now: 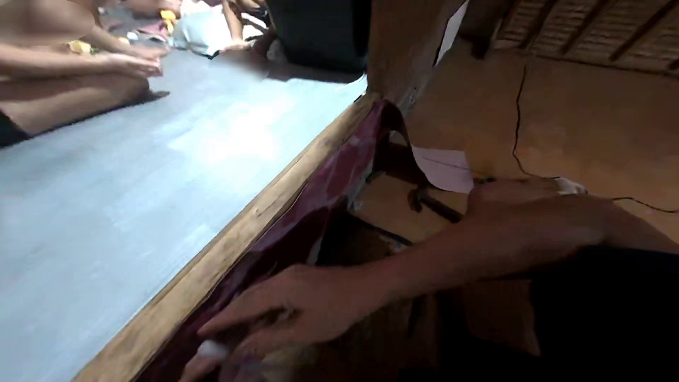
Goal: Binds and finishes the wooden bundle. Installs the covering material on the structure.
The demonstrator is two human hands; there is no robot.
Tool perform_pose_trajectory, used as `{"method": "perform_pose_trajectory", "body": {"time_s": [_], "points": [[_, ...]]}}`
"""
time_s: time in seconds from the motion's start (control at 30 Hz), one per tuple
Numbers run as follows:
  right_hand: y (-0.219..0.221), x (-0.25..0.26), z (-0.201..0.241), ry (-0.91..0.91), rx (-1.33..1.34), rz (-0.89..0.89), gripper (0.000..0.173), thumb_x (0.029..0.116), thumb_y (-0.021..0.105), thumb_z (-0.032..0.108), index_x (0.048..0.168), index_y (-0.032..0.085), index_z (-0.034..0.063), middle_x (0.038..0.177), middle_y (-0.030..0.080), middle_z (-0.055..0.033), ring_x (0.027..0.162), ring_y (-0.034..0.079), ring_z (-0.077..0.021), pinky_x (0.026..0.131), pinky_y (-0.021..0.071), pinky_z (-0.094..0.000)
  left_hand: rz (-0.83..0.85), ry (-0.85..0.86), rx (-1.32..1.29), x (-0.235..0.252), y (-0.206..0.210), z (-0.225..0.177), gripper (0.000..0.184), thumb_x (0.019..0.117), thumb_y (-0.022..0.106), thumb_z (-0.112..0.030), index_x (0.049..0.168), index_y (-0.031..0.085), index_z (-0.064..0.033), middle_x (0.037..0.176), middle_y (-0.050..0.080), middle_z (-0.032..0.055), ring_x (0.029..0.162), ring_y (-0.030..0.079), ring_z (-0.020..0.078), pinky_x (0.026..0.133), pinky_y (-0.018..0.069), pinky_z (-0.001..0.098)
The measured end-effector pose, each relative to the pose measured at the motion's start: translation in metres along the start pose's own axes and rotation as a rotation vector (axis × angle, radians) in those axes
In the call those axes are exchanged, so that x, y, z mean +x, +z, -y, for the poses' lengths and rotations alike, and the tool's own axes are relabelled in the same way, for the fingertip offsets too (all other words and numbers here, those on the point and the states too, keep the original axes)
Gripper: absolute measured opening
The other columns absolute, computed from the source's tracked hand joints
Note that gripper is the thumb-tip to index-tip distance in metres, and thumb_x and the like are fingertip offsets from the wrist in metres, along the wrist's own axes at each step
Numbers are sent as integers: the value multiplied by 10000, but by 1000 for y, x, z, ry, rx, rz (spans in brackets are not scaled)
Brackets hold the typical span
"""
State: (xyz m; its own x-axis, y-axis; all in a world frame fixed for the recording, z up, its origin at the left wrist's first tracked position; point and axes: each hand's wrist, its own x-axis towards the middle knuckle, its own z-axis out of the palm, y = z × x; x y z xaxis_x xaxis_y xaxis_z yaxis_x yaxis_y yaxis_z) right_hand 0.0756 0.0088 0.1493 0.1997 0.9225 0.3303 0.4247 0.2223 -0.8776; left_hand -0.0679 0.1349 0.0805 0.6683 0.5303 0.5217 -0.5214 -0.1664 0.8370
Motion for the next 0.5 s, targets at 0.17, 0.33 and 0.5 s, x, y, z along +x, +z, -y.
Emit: {"method": "perform_pose_trajectory", "body": {"time_s": [0.17,0.33,0.5], "points": [[-115,-55,-10,130,65,-214,255,1032,577,86,1218,698,-40,1105,721,-105,938,653,-37,827,527,-182,-68,-82,-290,54,148,45,188,997,611,-51,1086,680,-201,1043,735,-103,970,703,31,846,600,218],[-181,-117,-56,270,207,-471,250,1023,609,128,1209,700,-12,1151,699,-55,1000,643,-22,877,536,-191,-10,-166,-210,66,249,101,177,955,650,-5,1090,691,-111,1024,723,-70,959,690,44,854,593,228],[-214,-169,-140,423,332,-798,199,983,655,107,1131,730,-4,1126,688,-34,1008,638,-25,894,542,-198,166,-271,18,58,301,181,211,922,641,58,1131,666,65,1082,732,24,995,693,45,886,588,224]]}}
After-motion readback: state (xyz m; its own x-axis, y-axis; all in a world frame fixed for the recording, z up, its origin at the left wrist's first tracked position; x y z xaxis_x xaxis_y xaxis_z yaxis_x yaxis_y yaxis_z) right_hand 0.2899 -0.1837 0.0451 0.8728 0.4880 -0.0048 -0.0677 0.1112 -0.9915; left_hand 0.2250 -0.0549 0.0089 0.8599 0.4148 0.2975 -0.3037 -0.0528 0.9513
